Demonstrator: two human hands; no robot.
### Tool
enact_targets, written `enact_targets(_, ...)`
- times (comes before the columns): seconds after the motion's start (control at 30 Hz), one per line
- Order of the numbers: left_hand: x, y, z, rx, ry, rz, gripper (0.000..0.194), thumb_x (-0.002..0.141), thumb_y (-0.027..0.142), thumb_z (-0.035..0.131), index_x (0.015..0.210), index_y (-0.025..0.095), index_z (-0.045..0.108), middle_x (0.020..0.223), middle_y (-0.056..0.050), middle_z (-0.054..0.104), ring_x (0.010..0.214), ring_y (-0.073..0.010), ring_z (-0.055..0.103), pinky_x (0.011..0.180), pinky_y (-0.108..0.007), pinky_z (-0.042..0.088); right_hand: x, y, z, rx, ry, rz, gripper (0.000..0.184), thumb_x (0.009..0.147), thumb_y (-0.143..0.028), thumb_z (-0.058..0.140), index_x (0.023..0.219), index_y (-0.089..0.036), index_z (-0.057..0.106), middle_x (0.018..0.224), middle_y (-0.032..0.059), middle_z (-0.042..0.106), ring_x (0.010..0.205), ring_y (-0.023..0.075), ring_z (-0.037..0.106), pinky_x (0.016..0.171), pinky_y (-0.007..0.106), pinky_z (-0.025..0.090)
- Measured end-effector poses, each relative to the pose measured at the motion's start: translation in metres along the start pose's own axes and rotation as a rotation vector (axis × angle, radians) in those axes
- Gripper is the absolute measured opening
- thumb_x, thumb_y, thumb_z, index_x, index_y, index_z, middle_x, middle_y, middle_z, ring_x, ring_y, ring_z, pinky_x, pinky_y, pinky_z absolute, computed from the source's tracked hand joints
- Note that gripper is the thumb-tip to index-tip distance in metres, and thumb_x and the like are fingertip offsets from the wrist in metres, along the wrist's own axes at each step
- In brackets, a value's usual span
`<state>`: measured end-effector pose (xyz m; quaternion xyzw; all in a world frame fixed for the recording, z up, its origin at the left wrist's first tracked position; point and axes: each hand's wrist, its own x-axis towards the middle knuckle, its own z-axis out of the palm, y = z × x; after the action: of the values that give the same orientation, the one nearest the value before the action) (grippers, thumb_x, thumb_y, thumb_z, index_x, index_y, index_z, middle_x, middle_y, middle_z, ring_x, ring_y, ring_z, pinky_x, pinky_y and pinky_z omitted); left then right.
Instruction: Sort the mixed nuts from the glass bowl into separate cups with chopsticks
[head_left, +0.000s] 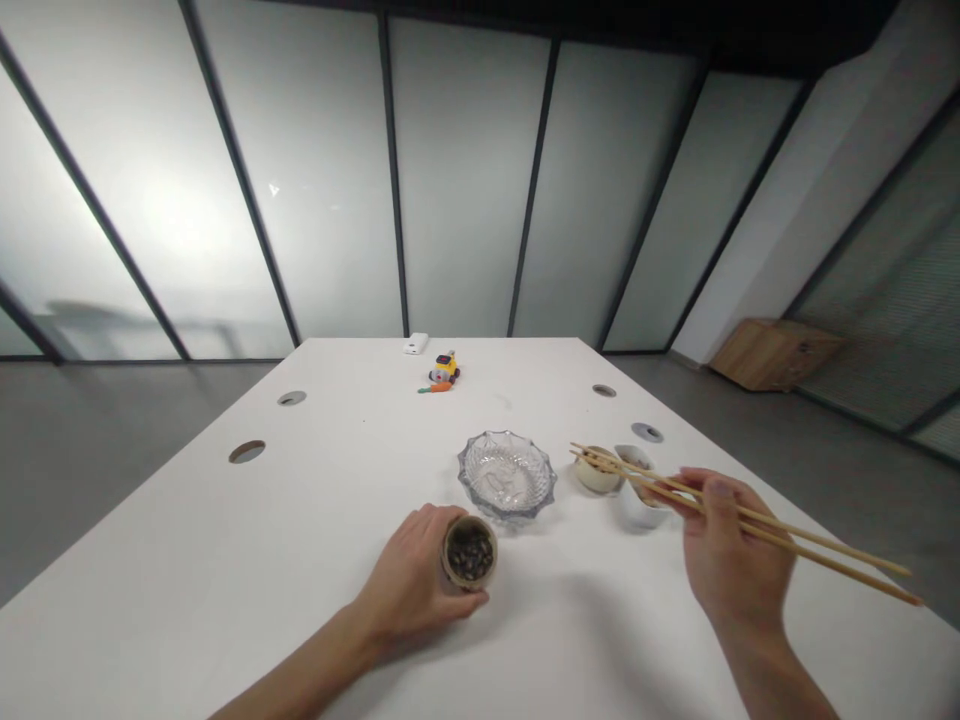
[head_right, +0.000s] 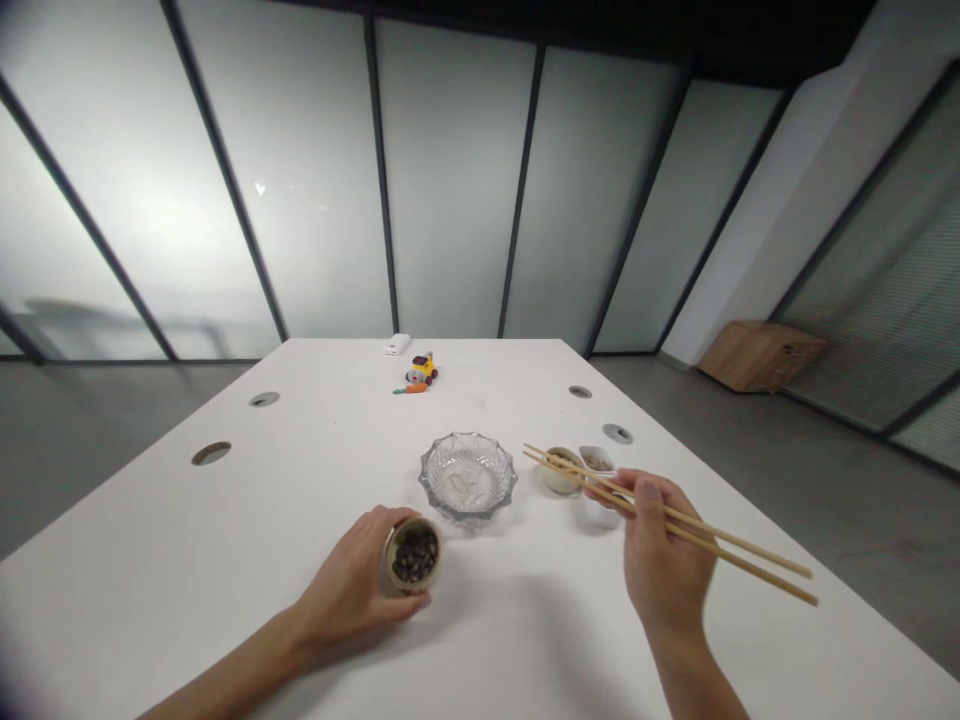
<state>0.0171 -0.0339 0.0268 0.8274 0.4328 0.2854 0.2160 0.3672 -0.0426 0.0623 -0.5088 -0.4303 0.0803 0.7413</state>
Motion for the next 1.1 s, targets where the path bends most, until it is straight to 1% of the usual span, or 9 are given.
enact_targets(0.1,0.012,0.033,0.016,-0.034,-0.137,0.124,0.075,0.068,0.033,0.098,0.131,0.024,0.060,0.125,-0.009,0.072,0.115,-0.0336,0.066,0.104,-0.049,0.055,0.002,-0.010,-0.030,0.214,0.112,0.090,0.037,0.088,-0.055,0.082,0.084,-0.019,0.073,0.082,0.0013,0.073,0.070,0.0187,0.073,0.072,0.043,0.068)
enact_targets(0.2,0.042,0.064,0.042,-0.050,-0.214,0.193,0.076,0.070,0.038,0.099,0.133,0.024,0.059,0.129,-0.011,0.070,0.119,-0.0343,0.065,0.105,-0.048,0.055,0.000,-0.020,-0.054,0.227,0.198,0.108,0.035,0.087,-0.052,0.084,0.082,-0.019,0.073,0.081,0.0012,0.072,0.069,0.0179,0.072,0.075,0.046,0.069)
enact_targets(0.27,0.068,0.081,0.062,-0.024,-0.190,0.179,0.069,0.074,0.034,0.095,0.132,0.023,0.059,0.126,-0.011,0.070,0.122,-0.0352,0.063,0.106,-0.049,0.056,-0.003,-0.025,-0.065,0.219,0.236,0.113,0.034,0.087,-0.051,0.084,0.081,-0.019,0.073,0.080,0.0009,0.071,0.069,0.0177,0.071,0.079,0.048,0.069)
enact_targets(0.4,0.114,0.102,0.101,0.073,-0.096,0.134,0.062,0.078,0.024,0.086,0.132,0.022,0.057,0.145,-0.016,0.058,0.129,-0.0349,0.060,0.109,-0.046,0.055,-0.011,-0.027,-0.078,0.208,0.243,0.104,0.035,0.089,-0.052,0.082,0.081,-0.019,0.074,0.082,0.0011,0.072,0.071,0.0181,0.073,0.081,0.048,0.068)
enact_targets(0.5,0.135,0.107,0.120,0.155,-0.129,0.092,0.061,0.077,0.026,0.085,0.132,0.019,0.059,0.138,-0.017,0.062,0.122,-0.0353,0.064,0.103,-0.046,0.058,-0.016,-0.024,-0.085,0.186,0.205,0.097,0.034,0.093,-0.051,0.078,0.083,-0.019,0.075,0.084,0.0019,0.073,0.072,0.0184,0.075,0.079,0.044,0.069)
enact_targets(0.63,0.149,0.107,0.131,0.307,-0.098,0.061,0.049,0.080,0.035,0.085,0.122,0.017,0.067,0.126,-0.018,0.070,0.118,-0.0380,0.065,0.102,-0.050,0.054,-0.019,-0.023,-0.088,0.221,0.213,0.096,0.041,0.098,-0.056,0.071,0.081,-0.018,0.076,0.086,0.0033,0.075,0.072,0.0187,0.077,0.075,0.041,0.069)
enact_targets(0.77,0.153,0.108,0.136,0.344,-0.075,0.043,0.045,0.084,0.044,0.083,0.117,0.016,0.070,0.121,-0.020,0.074,0.118,-0.0411,0.062,0.104,-0.054,0.049,-0.024,-0.025,-0.084,0.243,0.258,0.138,0.052,0.101,-0.063,0.062,0.081,-0.018,0.077,0.083,0.0043,0.076,0.072,0.0205,0.078,0.075,0.043,0.070)
enact_targets(0.97,0.152,0.110,0.146,0.348,-0.056,0.033,0.060,0.086,0.050,0.086,0.128,0.013,0.067,0.123,-0.019,0.074,0.118,-0.0387,0.062,0.102,-0.050,0.049,-0.027,-0.030,-0.069,0.259,0.218,0.098,0.039,0.101,-0.052,0.067,0.082,-0.019,0.074,0.082,0.0017,0.072,0.072,0.0201,0.077,0.074,0.045,0.069)
enact_targets(1.1,0.153,0.113,0.151,0.367,-0.027,0.049,0.060,0.088,0.057,0.086,0.127,0.016,0.066,0.122,-0.017,0.073,0.117,-0.0387,0.061,0.101,-0.051,0.048,-0.028,-0.037,-0.050,0.184,0.104,0.024,0.034,0.105,-0.047,0.061,0.085,-0.021,0.071,0.084,0.0012,0.071,0.076,0.0202,0.075,0.077,0.044,0.066)
